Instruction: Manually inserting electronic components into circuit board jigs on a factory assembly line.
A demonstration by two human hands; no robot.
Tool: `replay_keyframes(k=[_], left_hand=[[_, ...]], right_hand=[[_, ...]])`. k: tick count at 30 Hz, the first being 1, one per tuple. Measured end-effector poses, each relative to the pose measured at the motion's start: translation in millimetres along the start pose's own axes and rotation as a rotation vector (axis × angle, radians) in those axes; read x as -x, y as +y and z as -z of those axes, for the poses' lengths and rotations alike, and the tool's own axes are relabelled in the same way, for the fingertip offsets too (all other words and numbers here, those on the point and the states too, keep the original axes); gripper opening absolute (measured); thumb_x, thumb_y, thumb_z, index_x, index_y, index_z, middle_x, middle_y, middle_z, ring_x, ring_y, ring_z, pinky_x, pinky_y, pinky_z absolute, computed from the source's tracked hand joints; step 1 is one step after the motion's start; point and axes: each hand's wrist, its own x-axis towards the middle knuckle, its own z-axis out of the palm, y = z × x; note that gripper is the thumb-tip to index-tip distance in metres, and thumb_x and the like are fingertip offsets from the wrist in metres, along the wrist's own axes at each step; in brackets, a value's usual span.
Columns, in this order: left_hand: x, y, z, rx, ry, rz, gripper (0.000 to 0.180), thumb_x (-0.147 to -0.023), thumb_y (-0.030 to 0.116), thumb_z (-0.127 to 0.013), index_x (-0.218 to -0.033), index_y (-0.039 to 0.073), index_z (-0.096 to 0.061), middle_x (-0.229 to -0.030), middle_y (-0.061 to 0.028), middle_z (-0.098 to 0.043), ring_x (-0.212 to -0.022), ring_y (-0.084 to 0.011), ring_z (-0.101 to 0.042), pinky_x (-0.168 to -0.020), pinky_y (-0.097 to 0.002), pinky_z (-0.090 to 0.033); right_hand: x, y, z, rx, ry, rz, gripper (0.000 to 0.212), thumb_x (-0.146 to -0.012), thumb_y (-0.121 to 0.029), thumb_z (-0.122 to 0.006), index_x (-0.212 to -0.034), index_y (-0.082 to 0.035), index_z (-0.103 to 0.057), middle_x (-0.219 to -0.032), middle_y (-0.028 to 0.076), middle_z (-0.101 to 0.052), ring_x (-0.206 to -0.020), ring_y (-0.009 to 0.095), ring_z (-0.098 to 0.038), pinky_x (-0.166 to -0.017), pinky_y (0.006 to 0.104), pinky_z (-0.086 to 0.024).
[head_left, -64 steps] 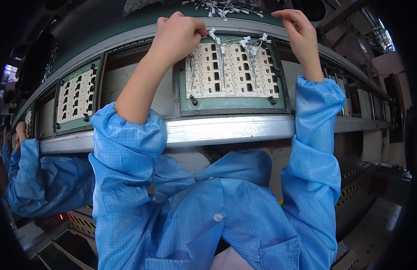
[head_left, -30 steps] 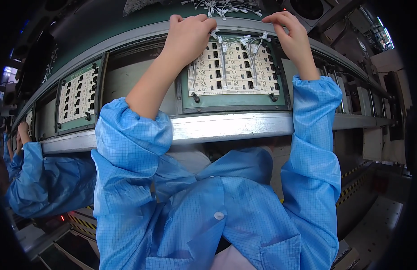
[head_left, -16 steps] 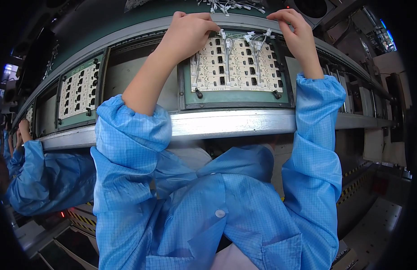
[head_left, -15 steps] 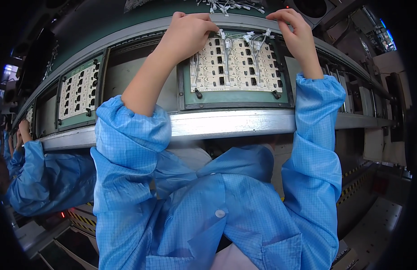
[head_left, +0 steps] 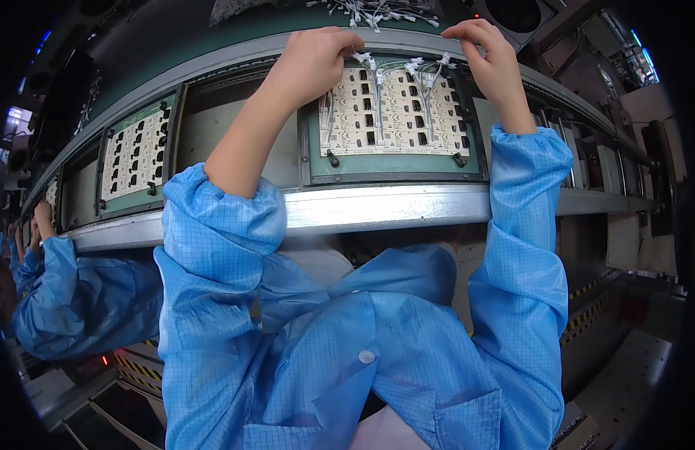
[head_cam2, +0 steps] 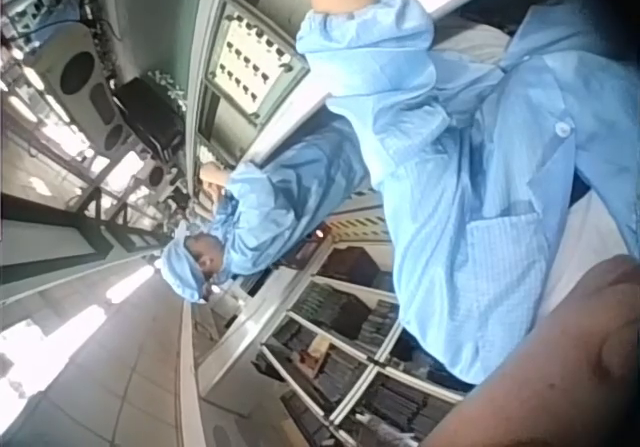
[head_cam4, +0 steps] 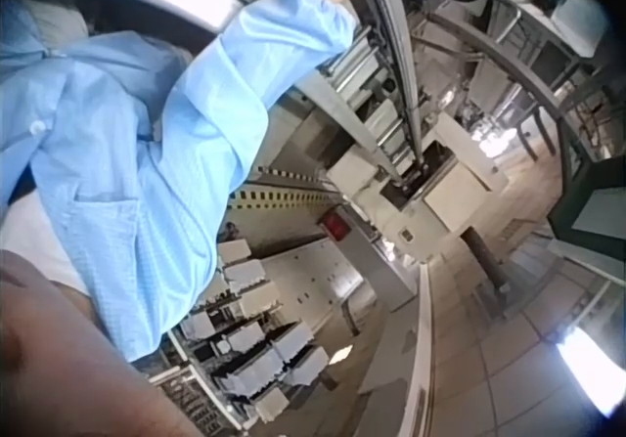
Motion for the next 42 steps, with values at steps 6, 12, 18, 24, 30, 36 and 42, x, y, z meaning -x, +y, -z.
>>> replay_keyframes(k=[6, 12, 18, 24, 30, 36, 42], left_hand=[[1.5, -12.1, 13.1, 0.285, -0.170, 0.177, 0.033, -0.092, -0.003, -0.046, -0.115, 0.002, -0.070, -0.111, -0.0124, -0.073, -0.107, -0.0233, -0.070, -0.095, -0.0347, -0.053], [-2.4, -28.9, 34.0, 0.264, -0.032, 0.232, 0.036, -0.091, -0.001, -0.046, -0.115, 0.006, -0.071, -0.111, -0.0106, -0.073, -0.106, -0.0223, -0.068, -0.095, -0.0344, -0.051], [-8.4, -43.2, 52.0, -0.011, -0.043, 0.189, 0.036, -0.086, 0.001, -0.048, -0.112, 0.006, -0.071, -0.109, -0.0130, -0.071, -0.105, -0.0283, -0.068, -0.094, -0.0382, -0.051], [-9.0, -43.0, 47.2, -0.127, 0.082, 0.112, 0.027, -0.086, 0.008, -0.052, -0.101, 0.012, -0.075, -0.101, -0.0085, -0.072, -0.099, -0.0317, -0.066, -0.085, -0.0454, -0.053], [-15.7, -27.8, 56.8, -0.127, 0.182, 0.020, 0.022, -0.088, 0.009, -0.054, -0.097, 0.011, -0.074, -0.099, -0.0072, -0.071, -0.097, -0.0323, -0.065, -0.084, -0.0452, -0.053], [-24.7, -6.2, 66.1, -0.119, 0.138, 0.018, 0.019, -0.087, 0.003, -0.055, -0.096, 0.006, -0.071, -0.096, -0.0104, -0.069, -0.093, -0.0330, -0.063, -0.081, -0.0419, -0.051], [-35.8, 22.7, 57.3, -0.101, 0.093, -0.031, 0.014, -0.086, 0.000, -0.060, -0.095, 0.004, -0.069, -0.094, -0.0099, -0.067, -0.093, -0.0306, -0.061, -0.081, -0.0405, -0.046]], right_hand=[[2.6, -6.0, 1.5, -0.007, 0.008, -0.018, 0.021, -0.094, -0.002, -0.054, -0.104, -0.006, -0.072, -0.103, 0.005, -0.065, -0.099, 0.019, -0.063, -0.086, 0.0285, -0.048], [-3.3, -12.2, 6.2, -0.010, 0.063, -0.008, 0.021, -0.094, -0.002, -0.054, -0.103, -0.006, -0.072, -0.105, 0.006, -0.066, -0.103, 0.020, -0.063, -0.087, 0.0290, -0.048], [3.9, -119.3, -26.6, -0.113, 0.136, 0.027, 0.023, -0.091, -0.012, -0.063, -0.112, -0.005, -0.069, -0.106, 0.011, -0.067, -0.105, 0.029, -0.062, -0.095, 0.0376, -0.047], [7.2, -201.0, -115.3, 0.174, -0.285, 0.014, 0.060, -0.081, -0.028, -0.070, -0.133, -0.004, -0.055, -0.133, 0.026, -0.050, -0.133, 0.041, -0.041, -0.111, 0.0625, -0.027], [7.0, -188.7, -107.6, 0.262, -0.389, 0.007, 0.056, -0.083, -0.015, -0.062, -0.137, -0.003, -0.053, -0.146, 0.028, -0.042, -0.145, 0.040, -0.033, -0.116, 0.0676, -0.016], [38.3, -137.2, -58.2, 0.310, -0.291, -0.015, 0.058, -0.082, -0.009, -0.059, -0.140, -0.004, -0.051, -0.145, 0.028, -0.044, -0.142, 0.041, -0.037, -0.114, 0.0699, -0.018], [79.2, -36.8, 39.8, 0.350, -0.394, -0.341, 0.072, -0.077, 0.005, -0.058, -0.146, -0.012, -0.044, -0.156, 0.022, -0.034, -0.150, 0.036, -0.027, -0.117, 0.0669, -0.015]])
